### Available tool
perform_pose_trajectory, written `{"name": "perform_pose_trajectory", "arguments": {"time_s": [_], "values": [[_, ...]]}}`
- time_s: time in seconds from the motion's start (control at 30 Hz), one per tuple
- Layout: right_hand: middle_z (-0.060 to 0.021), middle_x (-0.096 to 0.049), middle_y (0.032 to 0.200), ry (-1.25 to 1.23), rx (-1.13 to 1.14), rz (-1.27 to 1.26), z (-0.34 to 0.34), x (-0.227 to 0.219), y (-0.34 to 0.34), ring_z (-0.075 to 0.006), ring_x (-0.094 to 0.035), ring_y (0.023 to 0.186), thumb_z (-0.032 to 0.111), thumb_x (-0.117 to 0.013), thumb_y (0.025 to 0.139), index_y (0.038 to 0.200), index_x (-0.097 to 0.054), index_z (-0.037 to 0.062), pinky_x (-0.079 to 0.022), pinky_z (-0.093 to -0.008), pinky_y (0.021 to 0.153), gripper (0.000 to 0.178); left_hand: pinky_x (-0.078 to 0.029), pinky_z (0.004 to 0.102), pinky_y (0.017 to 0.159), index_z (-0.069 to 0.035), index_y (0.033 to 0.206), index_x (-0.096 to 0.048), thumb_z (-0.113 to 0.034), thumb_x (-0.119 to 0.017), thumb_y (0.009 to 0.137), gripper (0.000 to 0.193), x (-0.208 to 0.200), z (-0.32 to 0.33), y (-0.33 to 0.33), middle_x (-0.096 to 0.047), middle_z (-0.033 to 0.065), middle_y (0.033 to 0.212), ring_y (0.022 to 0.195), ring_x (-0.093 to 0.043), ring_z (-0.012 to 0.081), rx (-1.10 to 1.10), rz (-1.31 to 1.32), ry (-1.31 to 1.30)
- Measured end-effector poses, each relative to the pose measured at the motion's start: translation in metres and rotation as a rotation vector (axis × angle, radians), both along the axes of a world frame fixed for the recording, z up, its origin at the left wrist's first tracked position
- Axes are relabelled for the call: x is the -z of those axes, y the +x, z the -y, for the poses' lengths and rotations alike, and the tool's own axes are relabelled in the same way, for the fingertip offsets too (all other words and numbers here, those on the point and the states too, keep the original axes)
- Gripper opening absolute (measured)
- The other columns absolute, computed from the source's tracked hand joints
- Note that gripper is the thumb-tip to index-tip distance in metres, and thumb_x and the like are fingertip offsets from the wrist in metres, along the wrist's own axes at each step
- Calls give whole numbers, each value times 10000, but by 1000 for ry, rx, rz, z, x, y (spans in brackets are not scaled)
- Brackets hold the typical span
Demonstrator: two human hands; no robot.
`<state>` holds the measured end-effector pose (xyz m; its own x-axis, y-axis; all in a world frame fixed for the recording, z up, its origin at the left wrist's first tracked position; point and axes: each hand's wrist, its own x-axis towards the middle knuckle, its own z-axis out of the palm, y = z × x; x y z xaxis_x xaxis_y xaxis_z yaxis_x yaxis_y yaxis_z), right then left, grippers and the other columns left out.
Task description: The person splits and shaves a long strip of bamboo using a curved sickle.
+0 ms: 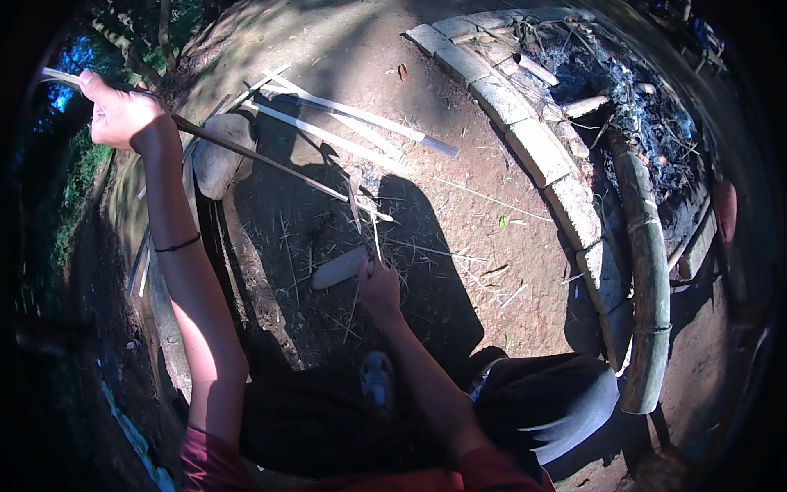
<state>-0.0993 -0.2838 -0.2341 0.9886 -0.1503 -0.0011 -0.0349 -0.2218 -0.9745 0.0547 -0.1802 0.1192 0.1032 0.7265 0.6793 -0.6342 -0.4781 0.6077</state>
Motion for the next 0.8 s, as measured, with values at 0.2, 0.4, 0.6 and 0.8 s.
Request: {"name": "perform_pose_trajectory", "arguments": {"time_s": [0.2, 0.4, 0.6, 0.8], "values": [[-166, -564, 552, 90, -105, 45, -23, -72, -5, -367, -577, 495, 245, -484, 988, 992, -518, -21, -381, -457, 474, 268, -266, 339, 436, -58, 494, -327, -427, -570, 957, 640, 0, 0, -2, -292, -11, 415, 418, -251, 126, -4, 47, 86], [-194, -574, 586, -44, 115, 61, -5, 20, -13, -398, -592, 545, 251, -485, 987, 1060, -535, -51, -403, -450, 500, 315, -270, 352, 446, -41, 496, -357, -428, -561, 959, 636, -1, 0, 3, -317, 3, 419, 421, -254, 141, -37, -10, 107], [-222, -563, 624, 124, -42, 38, -12, -44, 1, -419, -604, 581, 245, -477, 988, 1027, -514, -43, -431, -462, 520, 293, -292, 323, 440, -33, 467, -347, -431, -567, 952, 664, -2, 11, 6, -334, 8, 393, 397, -292, 123, 43, 77, 109], [-187, -527, 576, 56, -3, -43, 5, 18, -14, -344, -599, 523, 214, -485, 981, 1006, -511, -27, -402, -412, 478, 244, -300, 338, 440, -30, 463, -340, -425, -558, 955, 667, -4, 9, 5, -326, 18, 389, 391, -287, 142, -48, 11, 143]]}}
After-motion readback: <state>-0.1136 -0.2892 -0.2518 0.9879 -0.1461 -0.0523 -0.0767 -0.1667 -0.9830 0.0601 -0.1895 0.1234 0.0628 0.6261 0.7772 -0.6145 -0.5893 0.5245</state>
